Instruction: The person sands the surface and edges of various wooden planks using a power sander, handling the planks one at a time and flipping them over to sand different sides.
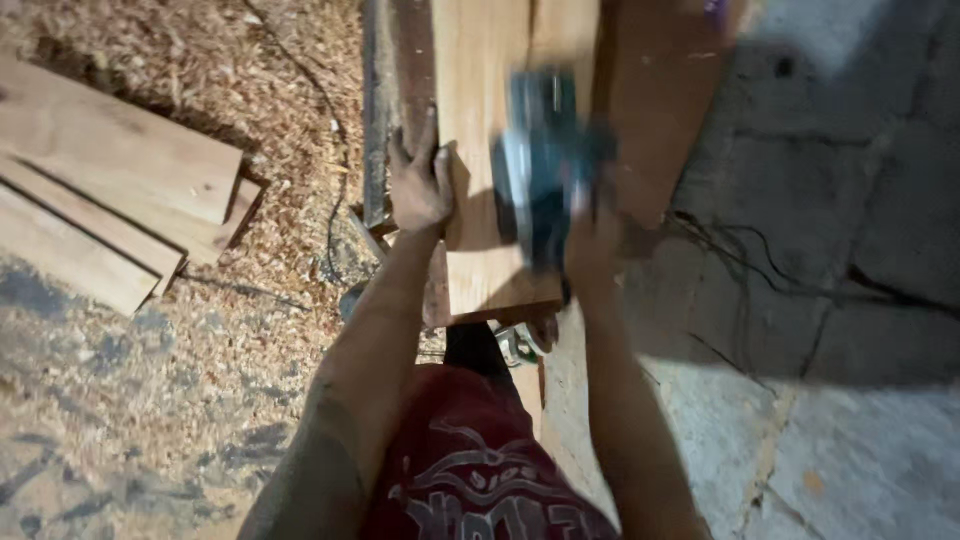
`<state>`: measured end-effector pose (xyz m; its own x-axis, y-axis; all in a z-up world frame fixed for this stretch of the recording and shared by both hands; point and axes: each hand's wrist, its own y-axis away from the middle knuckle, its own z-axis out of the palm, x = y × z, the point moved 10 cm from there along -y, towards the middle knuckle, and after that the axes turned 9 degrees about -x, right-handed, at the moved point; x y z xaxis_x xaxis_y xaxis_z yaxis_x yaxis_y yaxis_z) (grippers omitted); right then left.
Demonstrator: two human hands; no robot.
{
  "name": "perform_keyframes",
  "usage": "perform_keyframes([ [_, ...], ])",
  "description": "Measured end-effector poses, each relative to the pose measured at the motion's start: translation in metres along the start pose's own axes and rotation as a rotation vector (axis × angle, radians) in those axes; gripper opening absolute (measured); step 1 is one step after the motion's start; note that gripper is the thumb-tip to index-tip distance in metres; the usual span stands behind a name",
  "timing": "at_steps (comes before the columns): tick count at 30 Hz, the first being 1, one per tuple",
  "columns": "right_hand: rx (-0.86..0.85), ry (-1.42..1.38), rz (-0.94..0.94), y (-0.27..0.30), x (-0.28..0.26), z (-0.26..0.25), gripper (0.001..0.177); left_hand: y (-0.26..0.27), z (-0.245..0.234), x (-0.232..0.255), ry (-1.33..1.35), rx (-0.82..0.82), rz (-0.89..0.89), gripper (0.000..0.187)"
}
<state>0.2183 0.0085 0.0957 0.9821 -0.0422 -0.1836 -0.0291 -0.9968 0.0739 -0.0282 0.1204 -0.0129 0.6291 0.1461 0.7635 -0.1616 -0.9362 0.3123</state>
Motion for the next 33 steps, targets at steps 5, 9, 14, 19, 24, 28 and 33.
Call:
perform_keyframes([
  [5, -0.210, -0.256, 0.480, 0.262, 0.018, 0.005, 0.031, 0.003, -0.001, 0.003, -0.001, 0.008, 0.000, 0.053],
  [9, -0.150, -0.131, 0.263, 0.281, 0.015, 0.008, 0.008, 0.003, -0.004, 0.005, -0.029, 0.004, 0.007, 0.053],
  [14, 0.000, -0.373, 0.432, 0.141, 0.052, 0.005, 0.018, 0.001, 0.001, -0.002, -0.040, 0.014, -0.028, 0.053],
  [19, 0.035, -0.950, 0.437, -0.055, 0.051, -0.016, 0.054, 0.000, -0.001, 0.003, -0.035, -0.075, -0.134, 0.055],
  [24, 0.011, -1.172, 0.723, -0.187, 0.083, 0.008, 0.074, 0.004, -0.015, 0.022, 0.002, -0.037, -0.061, 0.053],
  [28, -0.053, -1.303, 0.587, -0.258, 0.089, -0.001, 0.064, 0.007, -0.019, 0.026, 0.020, 0.025, 0.033, 0.051],
  [33, -0.115, -1.379, 0.486, -0.287, 0.096, -0.019, 0.052, 0.006, -0.012, 0.016, -0.022, 0.010, 0.006, 0.043],
])
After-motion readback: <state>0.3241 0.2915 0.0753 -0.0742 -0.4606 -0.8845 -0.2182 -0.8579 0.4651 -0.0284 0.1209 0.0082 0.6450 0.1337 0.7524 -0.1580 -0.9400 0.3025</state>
